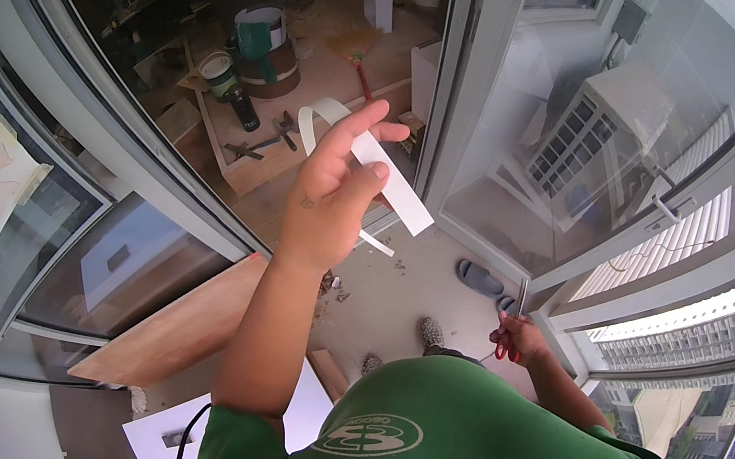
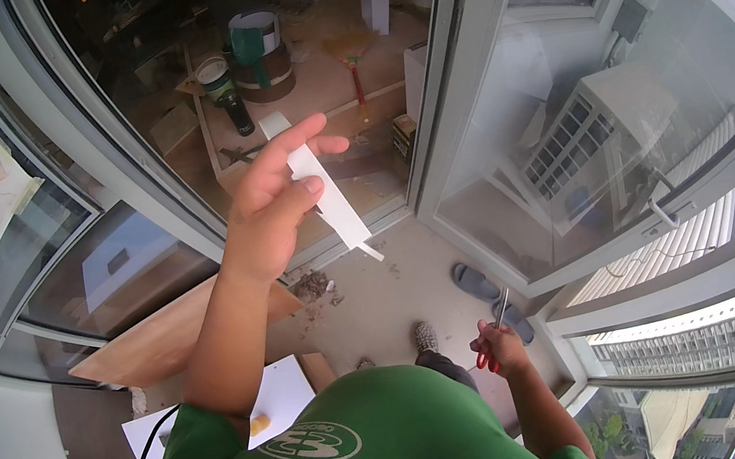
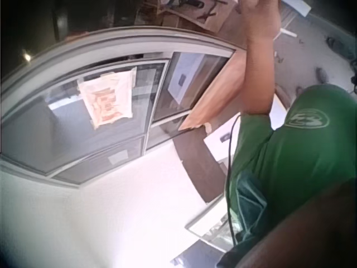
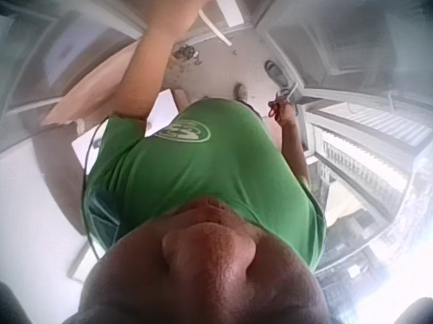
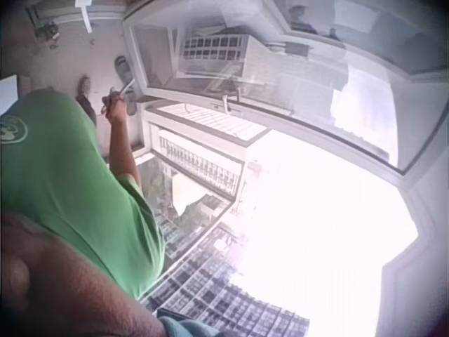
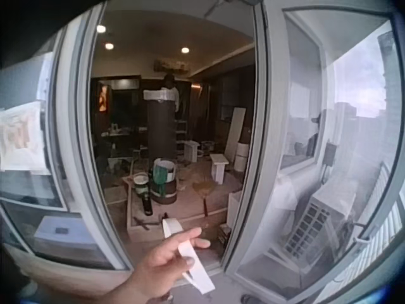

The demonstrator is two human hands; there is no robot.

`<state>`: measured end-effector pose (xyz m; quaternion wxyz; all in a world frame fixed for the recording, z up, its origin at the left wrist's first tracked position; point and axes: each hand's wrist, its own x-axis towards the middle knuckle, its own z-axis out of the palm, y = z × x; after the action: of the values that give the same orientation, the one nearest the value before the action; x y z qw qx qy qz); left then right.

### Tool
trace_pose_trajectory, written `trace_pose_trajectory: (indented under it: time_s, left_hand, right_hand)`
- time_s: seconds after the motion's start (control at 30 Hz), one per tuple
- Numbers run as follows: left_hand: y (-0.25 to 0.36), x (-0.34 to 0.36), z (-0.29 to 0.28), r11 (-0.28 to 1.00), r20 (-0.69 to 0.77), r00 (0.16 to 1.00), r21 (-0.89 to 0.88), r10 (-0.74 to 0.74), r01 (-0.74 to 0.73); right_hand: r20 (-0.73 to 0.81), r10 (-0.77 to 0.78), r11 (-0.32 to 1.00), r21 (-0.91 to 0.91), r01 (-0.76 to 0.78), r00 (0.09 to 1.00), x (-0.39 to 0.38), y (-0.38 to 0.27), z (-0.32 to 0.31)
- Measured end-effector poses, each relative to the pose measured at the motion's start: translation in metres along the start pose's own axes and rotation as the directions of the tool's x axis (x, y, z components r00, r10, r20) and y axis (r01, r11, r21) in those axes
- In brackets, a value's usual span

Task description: The person peels a strip of adhesive backing from a white edge band and applies it to the side of a wooden panel using their hands and scissors.

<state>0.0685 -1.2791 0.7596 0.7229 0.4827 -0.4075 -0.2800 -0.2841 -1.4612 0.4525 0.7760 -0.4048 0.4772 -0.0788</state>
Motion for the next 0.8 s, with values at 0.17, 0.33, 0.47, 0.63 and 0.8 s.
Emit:
trace_pose_trajectory:
  time_s: [0.17,0.33,0.47,0.63,0.8]
  left_hand:
    - [-0.012,0.016,0.008,0.979,-0.096,0.995,0.203,-0.010,0.029]
    - [-0.029,0.038,0.039,0.910,0.033,0.996,0.410,-0.080,0.059]
    - [-0.040,0.029,0.054,0.813,-0.012,0.962,0.531,-0.273,0.237]
    - [-0.059,-0.006,0.059,0.612,-0.118,0.873,0.668,-0.474,0.422]
    - [-0.091,-0.061,0.049,0.150,-0.363,0.655,0.792,-0.663,0.591]
  right_hand:
    - [0.336,0.064,0.978,-0.206,0.007,0.940,0.062,-0.077,0.063]
    - [0.727,0.179,0.982,-0.169,-0.080,0.663,0.132,-0.146,0.098]
    - [0.820,0.055,0.977,0.073,-0.200,0.570,0.136,-0.205,0.165]
    - [0.840,-0.057,0.891,0.286,-0.352,0.539,0.181,-0.239,0.226]
    - [0.755,-0.005,0.932,0.242,-0.270,0.656,0.180,-0.267,0.284]
